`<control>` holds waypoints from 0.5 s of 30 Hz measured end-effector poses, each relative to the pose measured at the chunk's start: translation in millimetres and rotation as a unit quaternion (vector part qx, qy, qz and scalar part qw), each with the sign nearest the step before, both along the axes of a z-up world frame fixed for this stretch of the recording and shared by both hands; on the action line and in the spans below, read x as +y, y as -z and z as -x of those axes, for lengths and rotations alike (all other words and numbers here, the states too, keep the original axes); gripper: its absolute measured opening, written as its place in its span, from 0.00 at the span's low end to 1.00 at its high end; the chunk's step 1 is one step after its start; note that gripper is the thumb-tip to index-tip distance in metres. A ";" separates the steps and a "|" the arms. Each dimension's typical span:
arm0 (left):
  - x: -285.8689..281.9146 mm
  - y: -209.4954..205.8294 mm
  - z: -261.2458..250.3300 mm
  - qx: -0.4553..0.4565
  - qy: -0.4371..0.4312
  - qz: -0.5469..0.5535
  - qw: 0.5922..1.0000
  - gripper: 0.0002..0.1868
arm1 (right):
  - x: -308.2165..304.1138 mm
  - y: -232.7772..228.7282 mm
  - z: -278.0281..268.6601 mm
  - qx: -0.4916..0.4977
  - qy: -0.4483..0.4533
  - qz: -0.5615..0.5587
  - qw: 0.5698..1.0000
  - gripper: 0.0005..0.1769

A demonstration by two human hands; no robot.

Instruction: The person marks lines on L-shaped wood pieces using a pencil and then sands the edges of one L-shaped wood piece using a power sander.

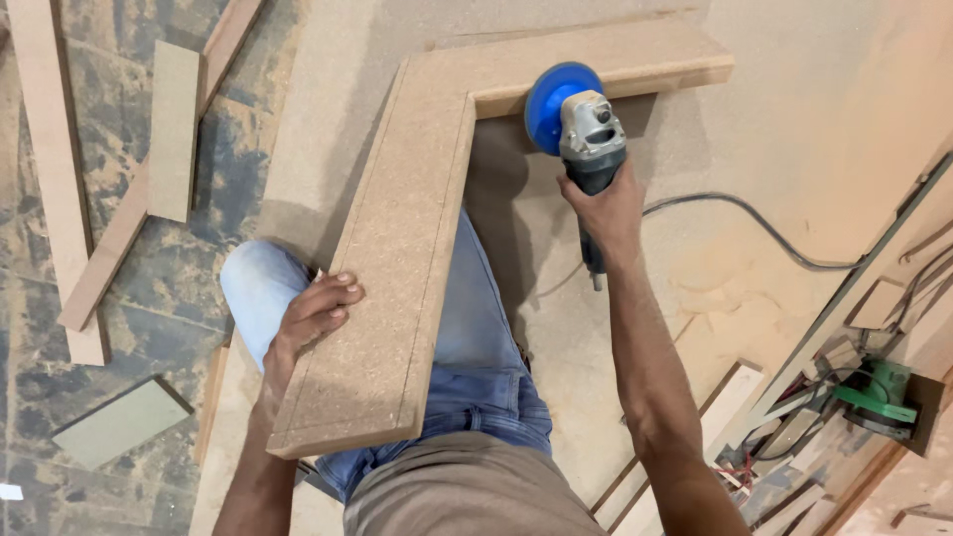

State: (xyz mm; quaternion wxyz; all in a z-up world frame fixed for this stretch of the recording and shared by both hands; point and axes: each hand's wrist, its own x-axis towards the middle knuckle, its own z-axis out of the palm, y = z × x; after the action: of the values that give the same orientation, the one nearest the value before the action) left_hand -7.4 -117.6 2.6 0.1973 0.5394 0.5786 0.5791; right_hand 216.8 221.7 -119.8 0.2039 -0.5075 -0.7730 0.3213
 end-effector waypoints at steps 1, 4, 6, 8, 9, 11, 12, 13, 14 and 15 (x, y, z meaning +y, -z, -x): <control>-0.3 2.2 0.1 0.001 -0.002 -0.001 1.000 0.29 | -0.4 -0.3 2.0 -0.020 -0.001 -0.009 1.000 0.40; -17.3 25.7 -1.9 0.018 -0.017 0.007 1.000 0.24 | -2.8 -2.3 10.0 -0.048 -0.011 0.005 0.999 0.40; -30.5 67.4 8.7 0.005 0.022 -0.022 1.000 0.19 | -5.3 -0.5 18.7 -0.067 -0.018 -0.015 0.997 0.35; -37.4 127.8 26.2 0.018 0.068 -0.040 0.997 0.18 | -6.1 2.5 26.1 -0.096 -0.030 -0.030 0.995 0.33; -40.8 157.4 34.4 0.026 0.092 -0.045 0.994 0.18 | -6.1 4.4 29.4 -0.114 -0.037 -0.034 0.992 0.32; -54.8 200.2 43.0 0.034 0.120 -0.038 0.991 0.18 | -5.4 7.1 32.6 -0.124 -0.053 -0.046 0.990 0.32; -64.7 211.3 43.4 0.030 0.119 -0.022 0.992 0.18 | -4.8 7.9 34.1 -0.117 -0.061 -0.055 0.990 0.32; -72.4 218.1 42.4 0.028 0.113 -0.013 0.993 0.19 | -4.1 8.6 35.7 -0.109 -0.069 -0.063 0.990 0.32; -73.7 224.4 42.5 0.039 0.116 -0.042 0.992 0.19 | -3.4 9.4 37.2 -0.114 -0.073 -0.067 0.989 0.32; -69.7 231.1 43.9 0.050 0.118 -0.071 0.989 0.20 | -2.1 9.9 38.7 -0.118 -0.076 -0.070 0.988 0.32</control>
State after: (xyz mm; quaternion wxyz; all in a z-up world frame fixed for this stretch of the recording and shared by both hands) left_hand -51.3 -187.3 -228.4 0.1964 0.6452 0.4773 0.5634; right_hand 178.1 219.6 -129.7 0.1215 -0.4660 -0.8487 0.2186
